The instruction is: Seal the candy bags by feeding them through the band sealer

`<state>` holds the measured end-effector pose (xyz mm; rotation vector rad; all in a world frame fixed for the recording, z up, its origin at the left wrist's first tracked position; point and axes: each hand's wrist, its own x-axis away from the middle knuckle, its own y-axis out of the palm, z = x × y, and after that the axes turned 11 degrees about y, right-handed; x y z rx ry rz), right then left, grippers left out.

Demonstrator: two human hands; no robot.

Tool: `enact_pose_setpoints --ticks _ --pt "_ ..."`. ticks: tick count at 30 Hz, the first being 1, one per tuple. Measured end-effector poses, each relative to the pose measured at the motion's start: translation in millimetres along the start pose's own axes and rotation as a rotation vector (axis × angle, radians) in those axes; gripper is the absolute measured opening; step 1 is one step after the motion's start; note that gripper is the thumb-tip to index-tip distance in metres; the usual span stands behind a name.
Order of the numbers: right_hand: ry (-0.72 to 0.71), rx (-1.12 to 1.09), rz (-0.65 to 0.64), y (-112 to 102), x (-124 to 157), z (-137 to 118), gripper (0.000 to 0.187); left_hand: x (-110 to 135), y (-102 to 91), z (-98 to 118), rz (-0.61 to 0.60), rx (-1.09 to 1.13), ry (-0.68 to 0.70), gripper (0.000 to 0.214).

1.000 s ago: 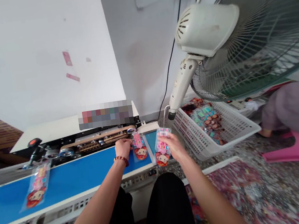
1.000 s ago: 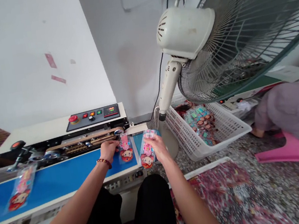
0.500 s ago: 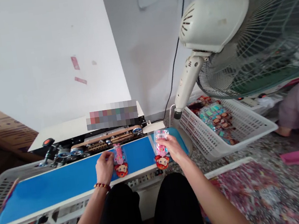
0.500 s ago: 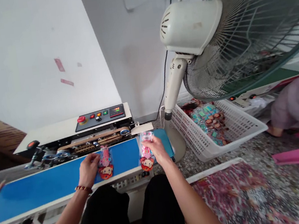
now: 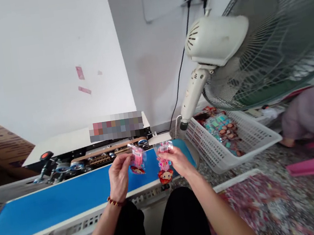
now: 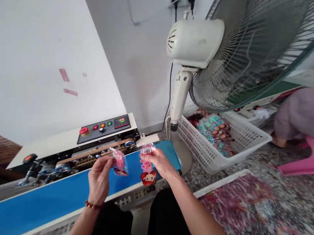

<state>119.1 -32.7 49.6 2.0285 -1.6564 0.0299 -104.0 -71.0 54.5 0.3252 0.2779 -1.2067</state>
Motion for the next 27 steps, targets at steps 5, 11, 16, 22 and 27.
enact_pose_setpoints --ticks 5,11,16,22,27 --pt "-0.138 -0.004 0.012 -1.3 12.4 -19.9 0.030 -9.4 42.4 -2.1 -0.079 0.089 -0.039 0.040" --pt "-0.157 0.096 0.183 4.7 10.5 -25.7 0.034 -3.2 66.2 -4.7 -0.177 0.090 -0.140 0.052" --pt "-0.190 0.127 0.202 -3.1 8.1 -26.0 0.033 -6.9 77.2 -5.6 -0.330 0.099 -0.265 0.064" --pt "-0.225 0.187 0.180 -9.6 10.3 -20.4 0.032 -6.8 83.4 -4.7 -0.298 -0.035 -0.272 0.057" --pt "-0.241 0.218 0.250 -19.0 -2.2 -12.4 0.031 -4.6 86.7 -9.3 -0.335 -0.011 -0.332 0.062"
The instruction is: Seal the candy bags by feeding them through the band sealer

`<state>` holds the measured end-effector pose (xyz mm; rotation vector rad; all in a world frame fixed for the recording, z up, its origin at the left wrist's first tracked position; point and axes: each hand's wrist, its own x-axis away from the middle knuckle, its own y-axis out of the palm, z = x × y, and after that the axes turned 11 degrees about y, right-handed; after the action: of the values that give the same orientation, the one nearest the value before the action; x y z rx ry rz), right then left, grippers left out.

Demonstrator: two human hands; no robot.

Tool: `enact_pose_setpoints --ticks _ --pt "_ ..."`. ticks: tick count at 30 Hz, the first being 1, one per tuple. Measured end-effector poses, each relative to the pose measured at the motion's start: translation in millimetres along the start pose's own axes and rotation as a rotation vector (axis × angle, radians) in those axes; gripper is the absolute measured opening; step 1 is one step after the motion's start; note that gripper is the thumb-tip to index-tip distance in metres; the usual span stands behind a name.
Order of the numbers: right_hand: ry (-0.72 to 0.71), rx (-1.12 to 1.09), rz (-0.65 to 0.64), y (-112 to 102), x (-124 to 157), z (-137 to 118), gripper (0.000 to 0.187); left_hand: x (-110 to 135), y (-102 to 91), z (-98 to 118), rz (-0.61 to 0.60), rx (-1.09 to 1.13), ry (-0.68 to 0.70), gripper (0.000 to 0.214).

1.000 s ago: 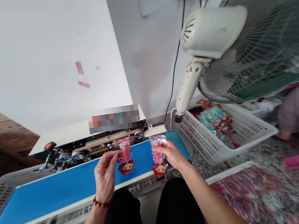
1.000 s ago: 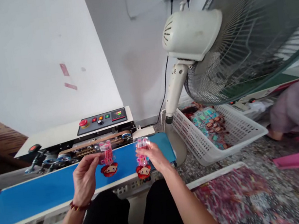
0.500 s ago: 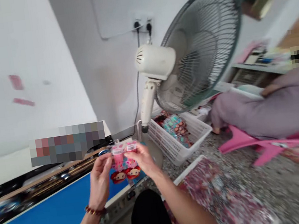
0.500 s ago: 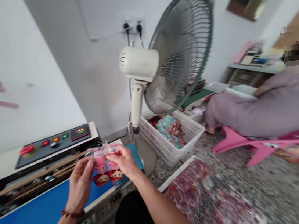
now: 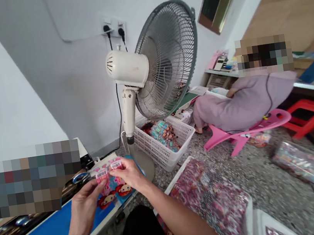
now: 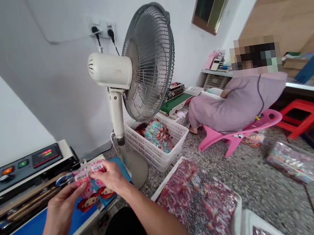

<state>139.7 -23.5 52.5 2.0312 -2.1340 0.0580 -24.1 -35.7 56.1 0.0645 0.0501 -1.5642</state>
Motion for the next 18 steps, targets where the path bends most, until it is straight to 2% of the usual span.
enact_pose_setpoints --ticks 7,9,14,18 --pt "-0.005 0.045 -0.001 -9.1 -7.3 12.8 0.023 0.6 -5.1 -6.8 -0.057 -0.113 0.008 0.065" --pt "-0.003 0.044 0.012 -11.2 -8.9 16.8 0.022 -0.2 -4.4 -8.2 -0.074 -0.132 -0.051 0.063" --pt "0.105 -0.019 0.066 -16.6 -28.2 34.2 0.025 -14.3 1.0 -13.5 -0.077 -0.092 -0.233 0.057" --pt "0.139 0.005 0.058 -16.1 -42.3 41.8 0.026 -23.9 2.5 -15.3 -0.015 -0.129 -0.278 0.048"
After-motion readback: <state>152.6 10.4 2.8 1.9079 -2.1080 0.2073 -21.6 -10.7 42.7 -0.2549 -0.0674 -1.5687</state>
